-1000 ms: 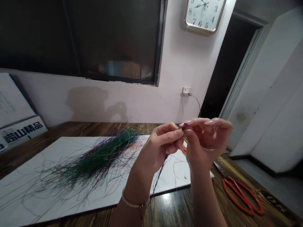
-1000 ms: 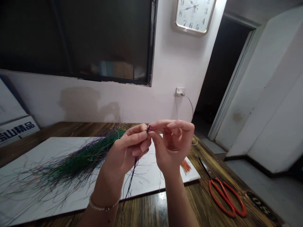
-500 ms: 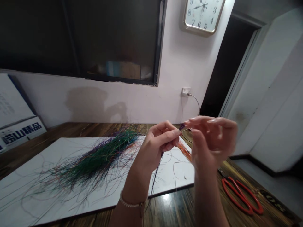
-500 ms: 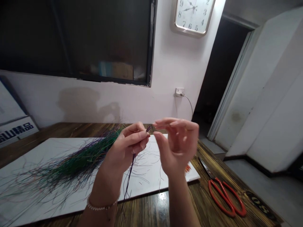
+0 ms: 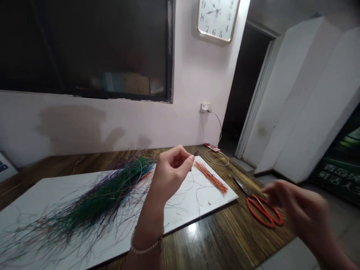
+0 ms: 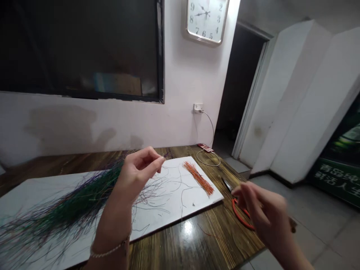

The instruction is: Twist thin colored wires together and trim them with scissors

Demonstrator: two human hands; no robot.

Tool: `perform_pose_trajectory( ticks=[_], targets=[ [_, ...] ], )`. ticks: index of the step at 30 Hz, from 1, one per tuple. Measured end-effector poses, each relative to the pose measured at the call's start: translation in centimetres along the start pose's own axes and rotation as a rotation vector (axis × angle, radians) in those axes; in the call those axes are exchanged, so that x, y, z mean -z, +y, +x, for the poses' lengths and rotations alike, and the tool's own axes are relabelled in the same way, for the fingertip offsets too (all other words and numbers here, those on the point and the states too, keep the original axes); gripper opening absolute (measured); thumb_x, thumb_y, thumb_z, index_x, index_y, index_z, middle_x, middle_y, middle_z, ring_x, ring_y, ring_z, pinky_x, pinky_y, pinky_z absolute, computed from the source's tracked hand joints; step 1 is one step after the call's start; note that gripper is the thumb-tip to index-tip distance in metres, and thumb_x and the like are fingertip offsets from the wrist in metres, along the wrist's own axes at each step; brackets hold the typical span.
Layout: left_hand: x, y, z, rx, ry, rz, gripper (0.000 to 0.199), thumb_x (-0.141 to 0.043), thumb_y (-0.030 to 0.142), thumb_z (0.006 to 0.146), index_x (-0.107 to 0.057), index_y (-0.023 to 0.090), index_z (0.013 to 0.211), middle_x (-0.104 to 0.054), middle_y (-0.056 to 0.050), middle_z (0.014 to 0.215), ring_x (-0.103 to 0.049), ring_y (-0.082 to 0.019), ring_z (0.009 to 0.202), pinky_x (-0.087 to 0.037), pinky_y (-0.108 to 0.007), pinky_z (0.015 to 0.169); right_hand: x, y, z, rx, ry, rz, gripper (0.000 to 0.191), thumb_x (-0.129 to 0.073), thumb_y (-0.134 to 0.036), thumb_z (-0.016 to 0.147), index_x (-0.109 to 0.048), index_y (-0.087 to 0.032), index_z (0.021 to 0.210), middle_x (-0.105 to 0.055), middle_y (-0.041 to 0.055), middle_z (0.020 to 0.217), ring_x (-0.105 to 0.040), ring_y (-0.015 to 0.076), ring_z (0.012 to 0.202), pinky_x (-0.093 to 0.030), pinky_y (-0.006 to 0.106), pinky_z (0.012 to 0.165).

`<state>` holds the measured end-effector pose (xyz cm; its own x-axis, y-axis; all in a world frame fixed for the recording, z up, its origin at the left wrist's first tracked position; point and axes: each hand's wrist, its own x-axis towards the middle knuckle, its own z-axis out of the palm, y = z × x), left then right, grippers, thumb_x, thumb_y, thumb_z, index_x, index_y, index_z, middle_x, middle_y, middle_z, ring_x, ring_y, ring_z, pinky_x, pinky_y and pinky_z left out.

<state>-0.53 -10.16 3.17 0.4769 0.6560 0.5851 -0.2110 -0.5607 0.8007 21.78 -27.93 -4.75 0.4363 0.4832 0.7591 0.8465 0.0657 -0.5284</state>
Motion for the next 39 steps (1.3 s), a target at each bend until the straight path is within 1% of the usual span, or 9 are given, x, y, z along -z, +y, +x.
perform_pose_trajectory(
  ticks=[4,6,9,18,26,31,34,36,39],
  targets=[
    [-0.3,-0.5,0.3,-0.054,0.096,0.084,0.023,-0.059,0.023,0.080,-0.048,0.017,0.060,-0.045,0.003,0.053,-0.039,-0.008,0.049,-0.028,-0.022,0.045,-0.3,8.4,0.0,-0.353,-0.560,-0.492,0.026,-0.051,-0.033,0.083,-0.064,-0.017,0.066,-0.066,0.0068,0.073,-0.063,0.0196,0.071,-0.044,0.027,0.064],
    [-0.5,-0.8,0.4,-0.058,0.097,0.115,0.024,-0.059,0.024,0.081,-0.047,0.018,0.060,-0.044,0.003,0.053,-0.037,-0.008,0.049,-0.028,-0.022,0.045,-0.6,11.9,-0.7,-0.445,-0.575,-0.604,0.027,-0.055,-0.033,0.078,-0.062,-0.015,0.060,-0.065,0.0121,0.072,-0.062,0.0235,0.069,-0.042,0.030,0.061],
    [-0.7,-1.0,0.5,-0.067,0.106,0.161,0.025,-0.058,0.024,0.081,-0.046,0.018,0.060,-0.042,0.003,0.053,-0.035,-0.008,0.049,-0.027,-0.022,0.045,-1.1,14.8,-2.2,-0.500,-0.576,-0.673,0.023,-0.058,-0.033,0.074,-0.060,-0.014,0.061,-0.063,0.0135,0.074,-0.062,0.0247,0.070,-0.039,0.030,0.061],
    [-0.5,-1.4,0.2,-0.093,0.109,0.248,0.025,-0.056,0.024,0.081,-0.043,0.018,0.061,-0.039,0.004,0.054,-0.035,-0.008,0.050,-0.028,-0.022,0.047,-3.1,16.0,-3.3,-0.588,-0.646,-0.701,0.011,-0.060,-0.022,0.062,-0.051,-0.017,0.057,-0.062,0.0083,0.062,-0.062,0.0216,0.063,-0.037,0.026,0.053],
    [-0.2,-1.4,0.3,-0.107,0.119,0.266,0.025,-0.055,0.022,0.080,-0.042,0.018,0.060,-0.037,0.005,0.052,-0.033,-0.008,0.049,-0.027,-0.021,0.045,-1.7,15.4,-2.7,-0.654,-0.600,-0.711,0.016,-0.063,-0.022,0.055,-0.056,-0.017,0.069,-0.067,0.0133,0.081,-0.065,0.0291,0.073,-0.040,0.029,0.054],
    [-0.1,-0.9,0.0,-0.112,0.096,0.195,0.025,-0.056,0.022,0.081,-0.043,0.018,0.060,-0.036,0.005,0.053,-0.032,-0.007,0.049,-0.026,-0.021,0.044,-0.6,13.9,-1.7,-0.632,-0.549,-0.593,0.023,-0.056,-0.040,0.070,-0.055,-0.019,0.061,-0.066,0.0120,0.072,-0.065,0.0279,0.071,-0.042,0.032,0.058],
    [0.1,-0.5,-0.3,-0.141,0.096,0.178,0.024,-0.056,0.022,0.082,-0.044,0.018,0.061,-0.035,0.005,0.053,-0.032,-0.007,0.049,-0.026,-0.021,0.043,-1.0,10.1,-1.4,-0.629,-0.515,-0.401,0.040,-0.035,-0.049,0.084,-0.056,-0.018,0.068,-0.062,0.0067,0.059,-0.059,0.0185,0.052,-0.041,0.027,0.049],
    [0.3,-0.1,-0.6,-0.164,0.107,0.172,0.024,-0.055,0.022,0.083,-0.044,0.018,0.062,-0.035,0.005,0.053,-0.032,-0.007,0.049,-0.026,-0.021,0.044,-1.8,6.2,-1.0,-0.719,-0.520,0.007,0.054,-0.031,-0.059,0.085,-0.055,-0.017,0.061,-0.057,0.0063,0.049,-0.052,0.0161,0.040,-0.036,0.027,0.040],
    [0.5,0.5,-0.9,-0.187,0.132,0.172,0.024,-0.056,0.021,0.083,-0.045,0.018,0.062,-0.037,0.005,0.054,-0.033,-0.007,0.049,-0.027,-0.021,0.044,-3.5,0.2,0.4,-0.691,-0.617,0.512,0.049,-0.045,-0.056,0.082,-0.061,-0.012,0.067,-0.068,0.0136,0.071,-0.065,0.0196,0.062,-0.048,0.028,0.055]
  ],
)
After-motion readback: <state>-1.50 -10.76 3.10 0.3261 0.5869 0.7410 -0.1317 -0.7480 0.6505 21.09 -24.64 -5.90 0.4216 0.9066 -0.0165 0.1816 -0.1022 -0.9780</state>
